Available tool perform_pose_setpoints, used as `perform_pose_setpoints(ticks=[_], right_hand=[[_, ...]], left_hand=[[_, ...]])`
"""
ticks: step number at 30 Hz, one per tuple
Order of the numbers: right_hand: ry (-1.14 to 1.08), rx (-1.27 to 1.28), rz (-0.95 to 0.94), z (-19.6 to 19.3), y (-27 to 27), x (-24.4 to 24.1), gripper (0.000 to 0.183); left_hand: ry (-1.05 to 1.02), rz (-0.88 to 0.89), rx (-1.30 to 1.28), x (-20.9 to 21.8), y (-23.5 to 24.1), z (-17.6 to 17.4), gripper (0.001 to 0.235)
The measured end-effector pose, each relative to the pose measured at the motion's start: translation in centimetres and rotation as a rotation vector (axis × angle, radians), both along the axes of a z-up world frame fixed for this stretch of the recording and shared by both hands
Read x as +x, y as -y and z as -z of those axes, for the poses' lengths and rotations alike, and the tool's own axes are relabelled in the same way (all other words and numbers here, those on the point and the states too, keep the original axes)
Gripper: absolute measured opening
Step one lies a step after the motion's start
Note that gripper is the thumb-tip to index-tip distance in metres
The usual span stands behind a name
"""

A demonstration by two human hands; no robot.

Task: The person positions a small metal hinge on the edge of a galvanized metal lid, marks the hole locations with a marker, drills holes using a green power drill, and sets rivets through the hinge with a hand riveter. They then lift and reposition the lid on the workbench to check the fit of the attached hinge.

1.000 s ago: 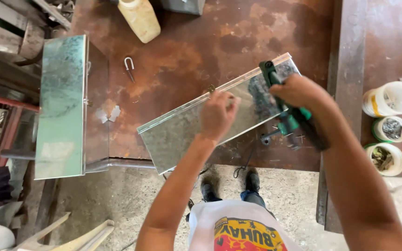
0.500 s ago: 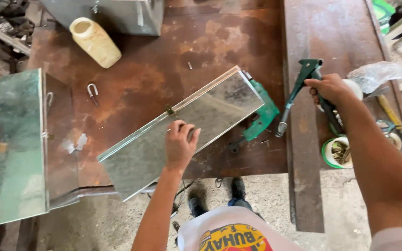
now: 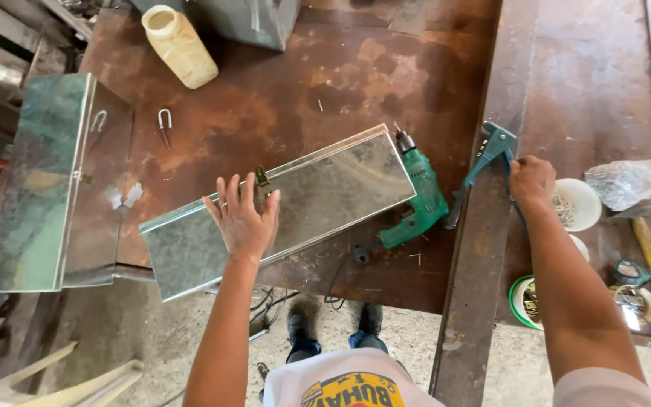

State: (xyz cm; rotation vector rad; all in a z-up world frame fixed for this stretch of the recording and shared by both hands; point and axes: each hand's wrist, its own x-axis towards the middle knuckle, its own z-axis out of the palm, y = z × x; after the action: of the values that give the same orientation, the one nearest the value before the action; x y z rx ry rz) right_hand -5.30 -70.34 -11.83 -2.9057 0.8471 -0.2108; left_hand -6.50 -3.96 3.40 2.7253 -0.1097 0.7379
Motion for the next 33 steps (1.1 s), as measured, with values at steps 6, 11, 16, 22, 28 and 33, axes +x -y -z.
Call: perform_pose_setpoints(ticks=[6, 11, 16, 22, 28, 33], right_hand=[[0.503, 0.226, -0.345, -12.8, -24.3, -10.7, 0.017], [0.266, 1.139, 0.336, 2.2, -27.4, -9.5, 0.063], [0.489, 1.440, 0.718, 4.8, -25.7, -4.4, 0.086], [0.714, 1.708, 0.806, -0.6, -27.7, -2.7, 0.038], [1.000, 0.984, 0.024, -10.9, -30.4, -6.9, 0.049], [1.135, 0.537, -0.254, -22.0, -33.9, -11.9, 0.043]], left_hand=[[0.000, 0.104, -0.081, 0.6, -0.6, -0.9, 0.070], [0.128, 0.077, -0.113, 1.5, -0.2, 0.5, 0.066], [0.218, -0.028, -0.037, 2.7, 0.0, 3.2, 0.066], [0.109, -0.026, -0.049, 1.2, 0.3, 0.2, 0.063], [-0.067, 0.034, -0.033, 0.1, 0.5, -2.1, 0.053], [-0.073, 0.064, -0.075, 0.4, -0.5, -1.7, 0.067]])
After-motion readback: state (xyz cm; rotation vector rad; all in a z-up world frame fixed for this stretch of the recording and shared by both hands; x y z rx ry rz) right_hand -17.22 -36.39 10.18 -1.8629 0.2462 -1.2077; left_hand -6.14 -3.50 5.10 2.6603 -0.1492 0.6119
